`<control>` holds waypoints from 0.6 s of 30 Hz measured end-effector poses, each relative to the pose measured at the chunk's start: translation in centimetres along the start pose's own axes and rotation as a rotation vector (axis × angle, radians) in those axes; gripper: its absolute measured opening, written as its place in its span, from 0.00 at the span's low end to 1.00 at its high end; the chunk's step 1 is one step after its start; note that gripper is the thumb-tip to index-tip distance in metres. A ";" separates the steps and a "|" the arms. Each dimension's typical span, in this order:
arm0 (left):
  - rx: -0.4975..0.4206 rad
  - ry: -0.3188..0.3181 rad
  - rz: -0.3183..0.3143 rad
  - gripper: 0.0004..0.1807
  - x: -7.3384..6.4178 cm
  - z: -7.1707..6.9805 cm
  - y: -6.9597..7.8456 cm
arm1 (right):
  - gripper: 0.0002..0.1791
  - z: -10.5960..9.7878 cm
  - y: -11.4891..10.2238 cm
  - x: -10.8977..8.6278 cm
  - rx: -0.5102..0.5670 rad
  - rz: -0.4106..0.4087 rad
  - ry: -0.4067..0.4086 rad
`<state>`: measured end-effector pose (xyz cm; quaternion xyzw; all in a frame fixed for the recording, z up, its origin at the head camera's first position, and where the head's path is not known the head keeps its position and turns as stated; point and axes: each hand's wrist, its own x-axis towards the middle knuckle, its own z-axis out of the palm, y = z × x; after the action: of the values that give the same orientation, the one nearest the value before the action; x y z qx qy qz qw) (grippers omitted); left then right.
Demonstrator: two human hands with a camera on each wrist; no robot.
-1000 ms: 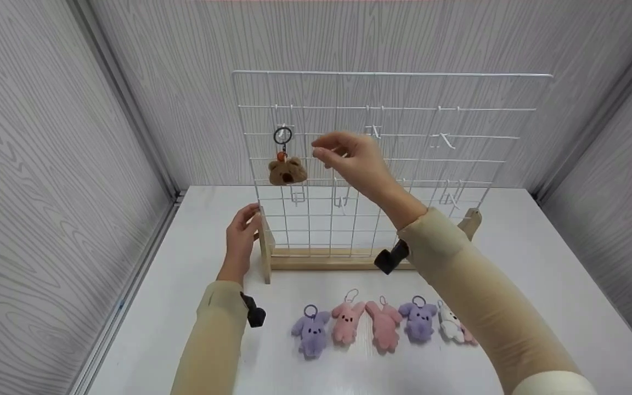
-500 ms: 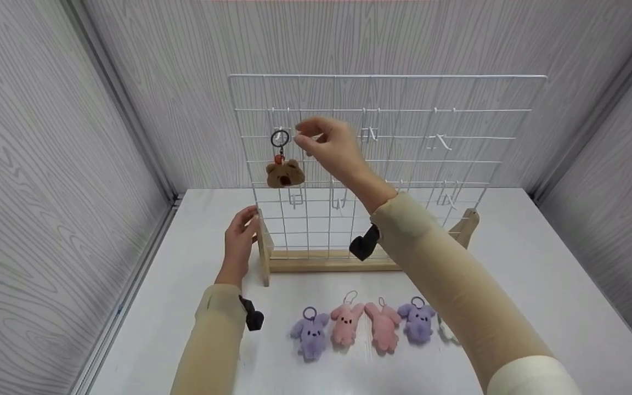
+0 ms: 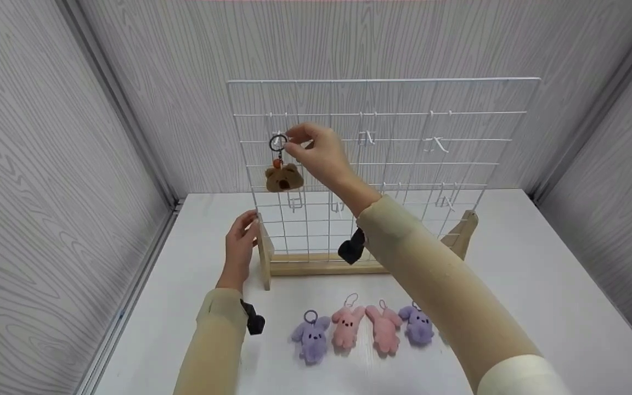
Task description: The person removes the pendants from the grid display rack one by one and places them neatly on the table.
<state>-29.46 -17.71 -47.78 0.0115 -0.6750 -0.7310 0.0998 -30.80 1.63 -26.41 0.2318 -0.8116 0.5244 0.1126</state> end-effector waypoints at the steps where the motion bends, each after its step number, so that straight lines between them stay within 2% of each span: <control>1: 0.000 0.001 -0.001 0.21 0.0 0.0 0.0 | 0.11 0.2 0.0 0.0 0.000 0.004 0.000; 9: -0.014 0.014 -0.010 0.20 0.1 0.1 0.1 | 0.07 1.2 -0.2 0.0 -0.021 -0.039 0.025; 18: -0.014 0.019 -0.028 0.19 0.1 -0.1 0.0 | 0.06 0.7 -0.6 -0.3 0.069 -0.018 -0.009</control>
<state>-29.57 -17.82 -47.77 0.0272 -0.6687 -0.7368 0.0957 -30.18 0.87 -26.34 0.2453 -0.7914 0.5499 0.1055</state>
